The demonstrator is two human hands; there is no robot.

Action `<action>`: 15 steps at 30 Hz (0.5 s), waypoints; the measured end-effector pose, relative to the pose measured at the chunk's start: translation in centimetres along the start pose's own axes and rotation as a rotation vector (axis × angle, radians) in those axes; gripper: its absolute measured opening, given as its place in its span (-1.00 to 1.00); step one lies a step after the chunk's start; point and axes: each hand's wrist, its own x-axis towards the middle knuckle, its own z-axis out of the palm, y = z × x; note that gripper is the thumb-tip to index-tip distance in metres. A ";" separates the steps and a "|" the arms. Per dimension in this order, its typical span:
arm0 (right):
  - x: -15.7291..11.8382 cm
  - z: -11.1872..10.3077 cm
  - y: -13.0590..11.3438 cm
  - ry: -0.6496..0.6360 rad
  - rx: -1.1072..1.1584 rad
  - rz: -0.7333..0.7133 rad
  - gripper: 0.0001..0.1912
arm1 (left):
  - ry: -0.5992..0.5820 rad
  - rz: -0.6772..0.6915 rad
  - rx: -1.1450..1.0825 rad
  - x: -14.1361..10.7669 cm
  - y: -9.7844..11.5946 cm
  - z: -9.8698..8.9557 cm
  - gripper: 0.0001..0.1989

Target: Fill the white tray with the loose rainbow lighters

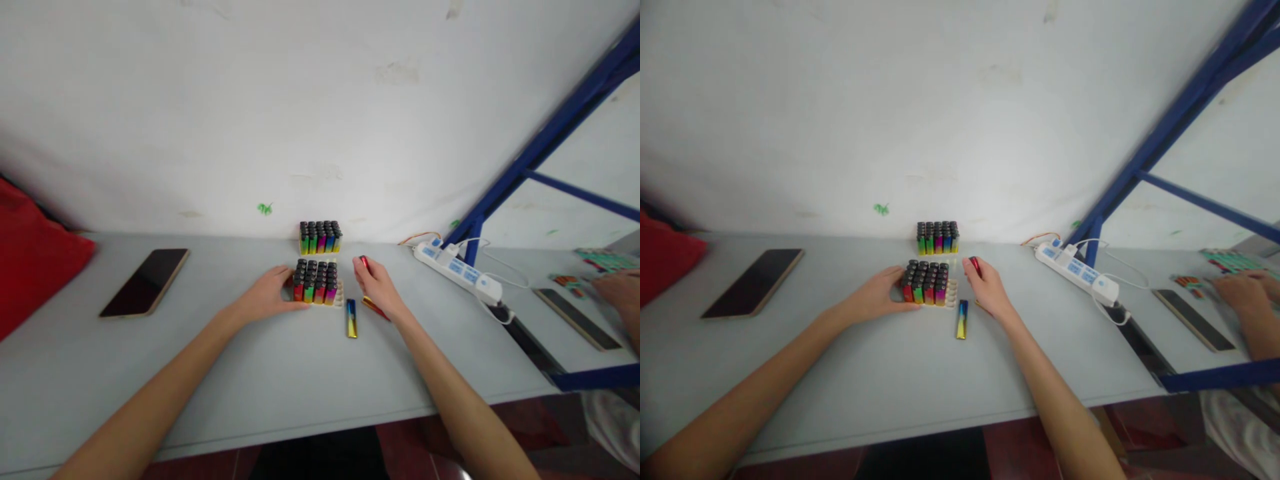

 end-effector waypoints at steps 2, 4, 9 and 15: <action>0.4 0.3 0.6 0.035 -0.010 0.011 -0.22 | -0.002 -0.005 -0.002 0.0 0.0 0.0 -0.37; 0.1 0.4 1.1 0.038 -0.006 0.042 -0.22 | -0.006 -0.009 0.002 0.0 0.0 -0.1 -0.38; -1.9 0.6 1.3 0.016 -0.023 0.039 -0.42 | -0.024 -0.005 -0.013 -0.1 0.1 -0.3 -0.36; -2.6 1.2 0.5 0.048 -0.077 -0.048 -0.55 | 0.007 0.003 -0.011 -0.1 0.1 -0.3 -0.44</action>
